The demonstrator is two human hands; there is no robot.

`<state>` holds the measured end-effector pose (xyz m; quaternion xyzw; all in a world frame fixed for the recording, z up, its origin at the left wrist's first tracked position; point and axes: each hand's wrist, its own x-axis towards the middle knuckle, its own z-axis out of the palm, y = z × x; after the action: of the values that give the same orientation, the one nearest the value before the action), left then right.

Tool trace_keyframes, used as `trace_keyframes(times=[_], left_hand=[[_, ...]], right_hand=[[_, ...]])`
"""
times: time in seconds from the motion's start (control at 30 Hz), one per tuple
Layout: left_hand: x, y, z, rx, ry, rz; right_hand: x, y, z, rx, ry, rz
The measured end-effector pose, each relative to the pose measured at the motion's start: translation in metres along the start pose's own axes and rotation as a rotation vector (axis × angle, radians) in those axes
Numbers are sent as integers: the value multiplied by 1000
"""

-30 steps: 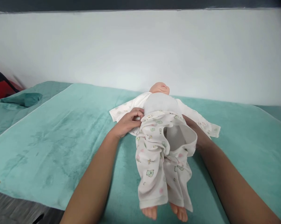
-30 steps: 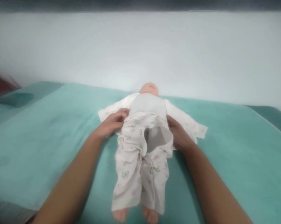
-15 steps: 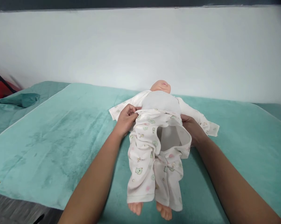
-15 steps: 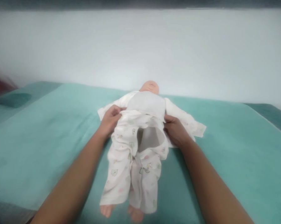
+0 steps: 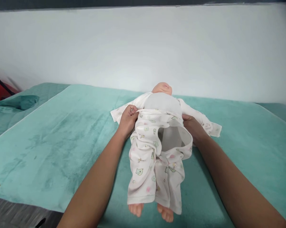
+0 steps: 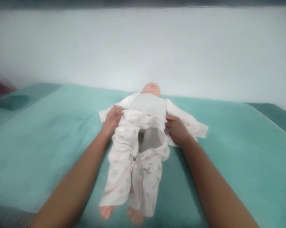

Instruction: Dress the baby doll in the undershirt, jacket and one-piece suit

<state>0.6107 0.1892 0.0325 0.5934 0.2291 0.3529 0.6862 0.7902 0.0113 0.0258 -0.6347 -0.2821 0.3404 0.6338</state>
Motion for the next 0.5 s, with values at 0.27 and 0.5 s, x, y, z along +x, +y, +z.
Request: trace_keyframes(times=[0.27, 0.5], left_hand=[[-2, -4, 2, 179, -40, -21], [-9, 6, 0, 338, -290, 63]], right_hand=[[-1, 0, 4, -87, 52, -63], [-7, -5, 3, -130, -47, -132]])
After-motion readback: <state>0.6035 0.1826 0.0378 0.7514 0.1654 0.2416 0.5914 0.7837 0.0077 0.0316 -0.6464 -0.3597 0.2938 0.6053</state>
